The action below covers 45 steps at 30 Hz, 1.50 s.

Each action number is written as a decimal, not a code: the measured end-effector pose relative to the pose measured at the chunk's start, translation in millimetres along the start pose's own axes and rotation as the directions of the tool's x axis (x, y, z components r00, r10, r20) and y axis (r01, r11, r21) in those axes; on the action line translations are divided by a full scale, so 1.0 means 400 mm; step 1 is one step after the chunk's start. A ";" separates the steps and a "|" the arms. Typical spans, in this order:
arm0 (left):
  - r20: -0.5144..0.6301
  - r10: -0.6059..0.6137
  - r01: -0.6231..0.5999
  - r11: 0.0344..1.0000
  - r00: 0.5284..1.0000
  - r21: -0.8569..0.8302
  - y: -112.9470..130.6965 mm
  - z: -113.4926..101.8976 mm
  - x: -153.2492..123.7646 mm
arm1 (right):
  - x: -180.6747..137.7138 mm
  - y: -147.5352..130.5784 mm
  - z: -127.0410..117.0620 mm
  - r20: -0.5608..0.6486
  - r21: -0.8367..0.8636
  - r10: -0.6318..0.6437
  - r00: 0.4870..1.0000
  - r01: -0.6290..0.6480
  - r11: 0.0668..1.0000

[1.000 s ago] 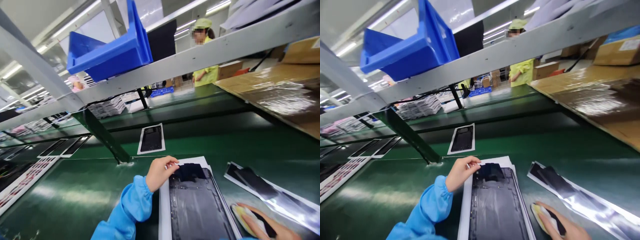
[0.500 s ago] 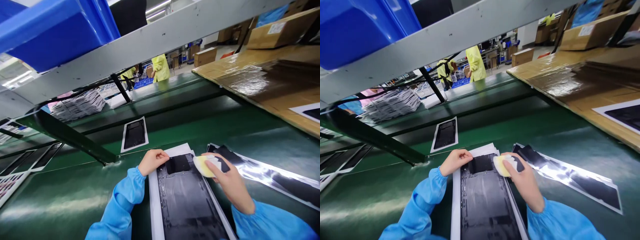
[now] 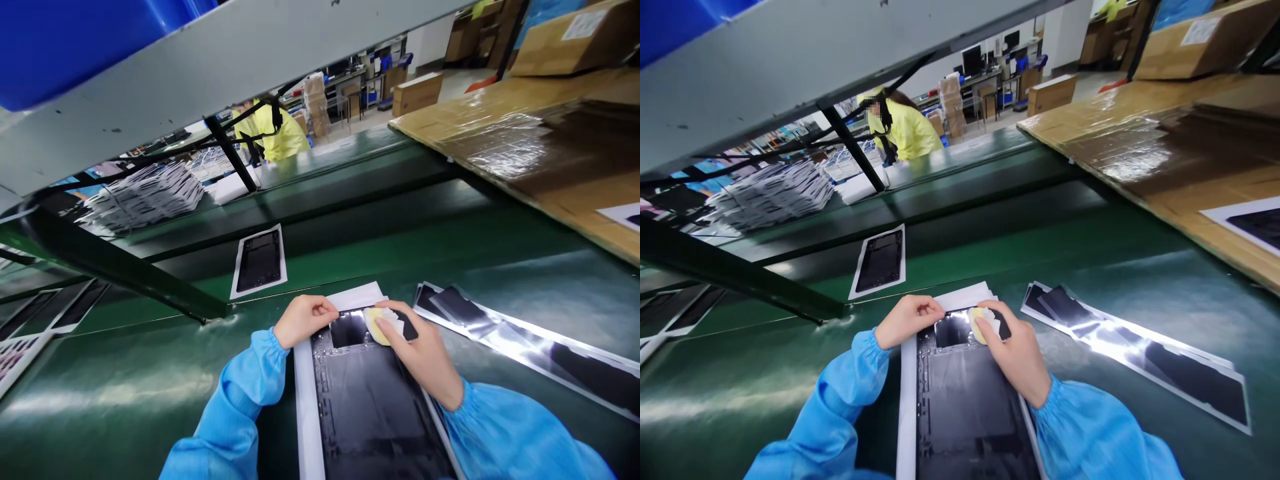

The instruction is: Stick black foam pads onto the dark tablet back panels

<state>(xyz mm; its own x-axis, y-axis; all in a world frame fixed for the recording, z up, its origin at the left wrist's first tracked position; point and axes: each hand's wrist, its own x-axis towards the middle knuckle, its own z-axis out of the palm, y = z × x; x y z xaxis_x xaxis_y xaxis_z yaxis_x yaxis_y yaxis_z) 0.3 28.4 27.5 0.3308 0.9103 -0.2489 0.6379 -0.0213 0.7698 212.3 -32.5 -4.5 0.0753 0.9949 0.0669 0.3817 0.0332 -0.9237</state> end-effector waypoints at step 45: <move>0.033 -0.043 0.043 0.999 0.999 -0.012 0.003 0.000 -0.001 | -0.006 0.006 0.009 -0.005 -0.064 -0.018 1.000 0.018 0.998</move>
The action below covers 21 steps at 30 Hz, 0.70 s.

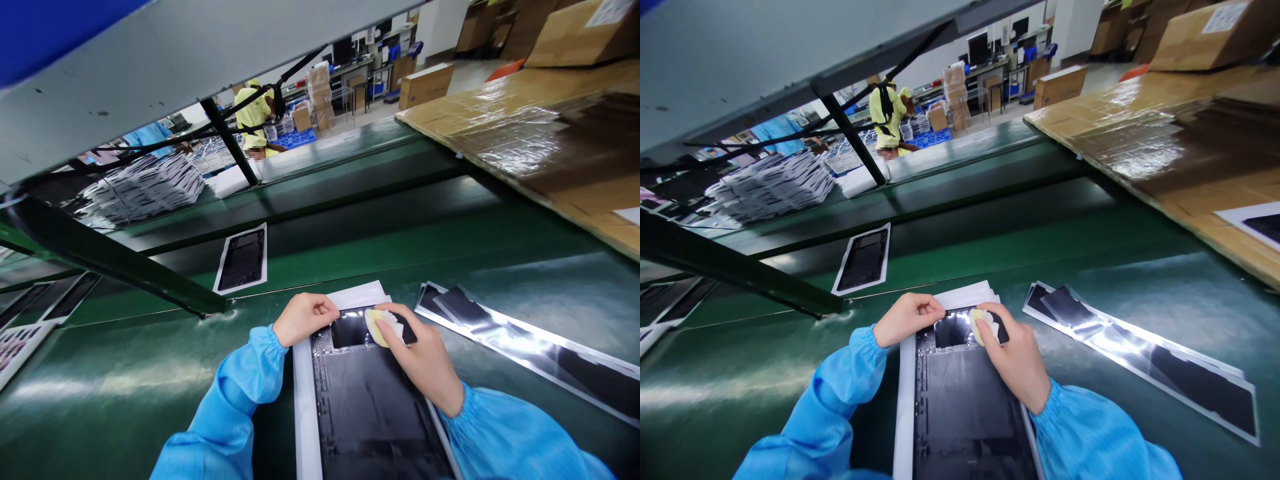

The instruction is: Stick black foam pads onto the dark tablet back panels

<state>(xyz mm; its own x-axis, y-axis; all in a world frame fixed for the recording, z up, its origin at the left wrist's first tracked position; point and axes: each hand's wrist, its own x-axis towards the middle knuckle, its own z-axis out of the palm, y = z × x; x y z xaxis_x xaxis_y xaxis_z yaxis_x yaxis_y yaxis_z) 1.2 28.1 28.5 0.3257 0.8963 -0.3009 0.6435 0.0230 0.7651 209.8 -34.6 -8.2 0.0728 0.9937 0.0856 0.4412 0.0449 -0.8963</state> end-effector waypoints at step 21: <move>-0.002 0.018 -0.018 1.000 1.000 0.018 -0.005 0.001 0.000 | -0.001 -0.008 -0.002 -0.008 -0.069 -0.100 0.995 0.099 0.993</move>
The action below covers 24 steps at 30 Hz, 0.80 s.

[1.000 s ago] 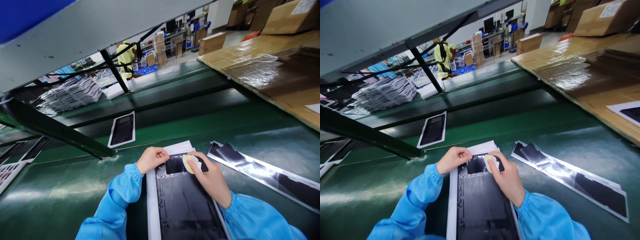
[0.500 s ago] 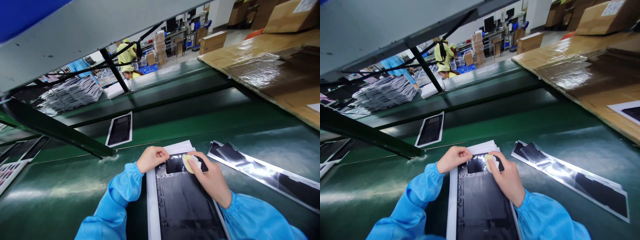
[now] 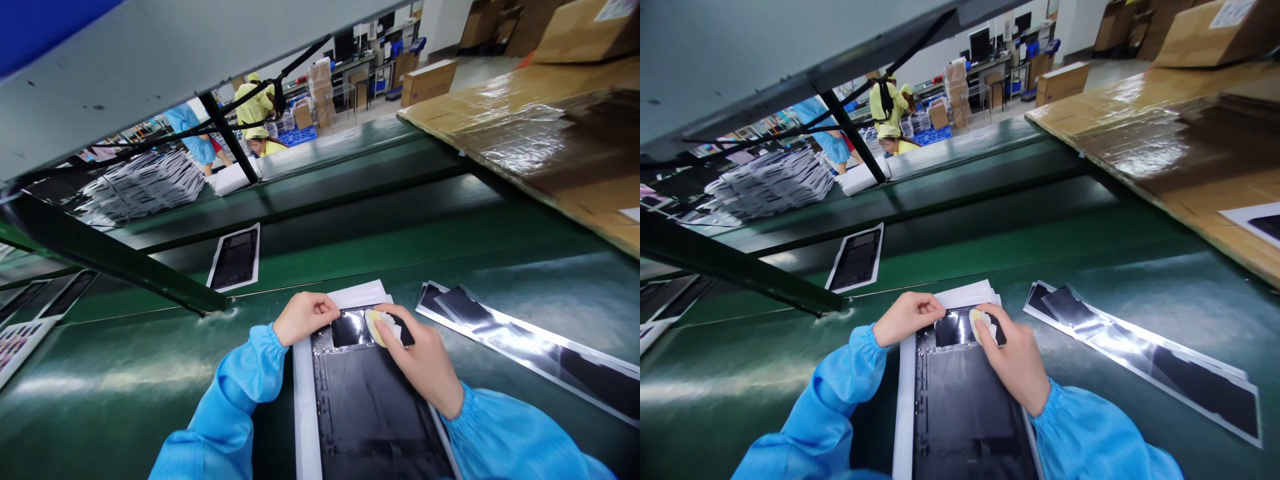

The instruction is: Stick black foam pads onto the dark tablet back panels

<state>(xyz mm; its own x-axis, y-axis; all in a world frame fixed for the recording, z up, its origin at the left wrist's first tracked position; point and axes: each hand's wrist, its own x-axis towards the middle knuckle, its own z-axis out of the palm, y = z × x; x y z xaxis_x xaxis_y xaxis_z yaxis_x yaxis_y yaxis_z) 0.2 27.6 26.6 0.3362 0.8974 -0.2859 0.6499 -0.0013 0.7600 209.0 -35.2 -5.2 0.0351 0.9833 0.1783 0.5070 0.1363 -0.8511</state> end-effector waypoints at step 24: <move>-0.075 0.111 -0.081 0.941 0.991 0.328 0.014 0.011 -0.040 | -0.002 0.005 0.001 -0.007 -0.100 -0.074 0.997 0.073 0.992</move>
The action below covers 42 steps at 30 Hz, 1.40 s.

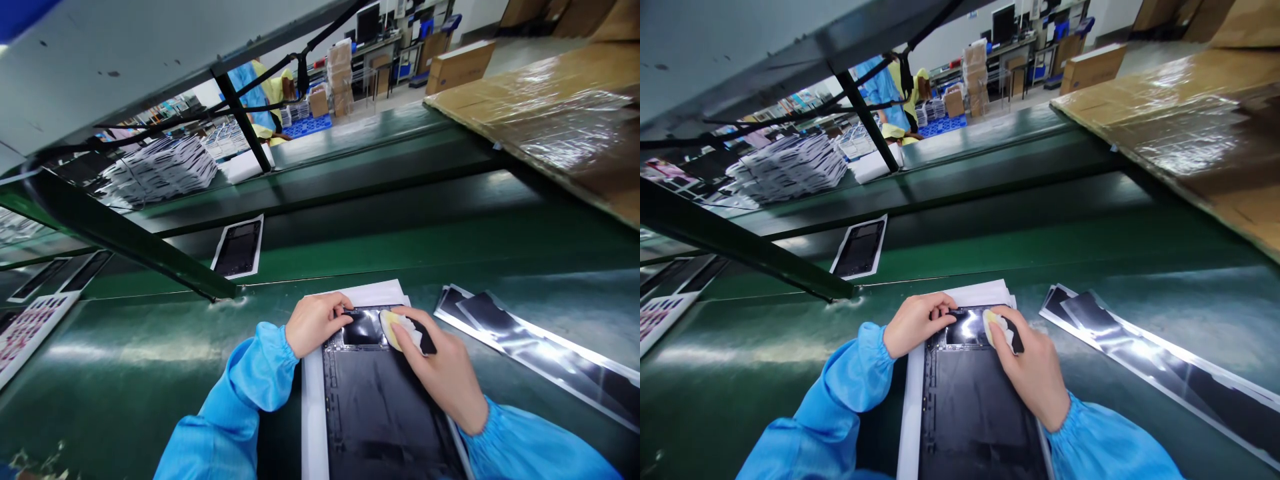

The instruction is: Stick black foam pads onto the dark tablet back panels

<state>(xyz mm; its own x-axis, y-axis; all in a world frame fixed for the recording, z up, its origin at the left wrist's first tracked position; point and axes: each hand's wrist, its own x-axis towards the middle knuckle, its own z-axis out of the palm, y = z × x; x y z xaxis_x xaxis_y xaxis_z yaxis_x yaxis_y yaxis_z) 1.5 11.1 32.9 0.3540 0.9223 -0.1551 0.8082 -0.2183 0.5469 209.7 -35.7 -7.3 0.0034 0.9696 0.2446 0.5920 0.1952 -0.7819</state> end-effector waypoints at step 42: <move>0.039 0.547 -0.471 0.680 0.836 0.561 -0.064 0.049 -0.140 | 0.038 -0.033 0.011 0.037 -0.336 -0.098 0.994 0.105 0.936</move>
<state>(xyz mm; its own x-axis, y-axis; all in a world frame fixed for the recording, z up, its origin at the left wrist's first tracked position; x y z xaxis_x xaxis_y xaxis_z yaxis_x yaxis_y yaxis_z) -29.9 -41.3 11.3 0.7566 0.6393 0.1371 0.6471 -0.7622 -0.0166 198.6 -22.8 4.3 -0.0847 0.9506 0.2988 0.8253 0.2349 -0.5136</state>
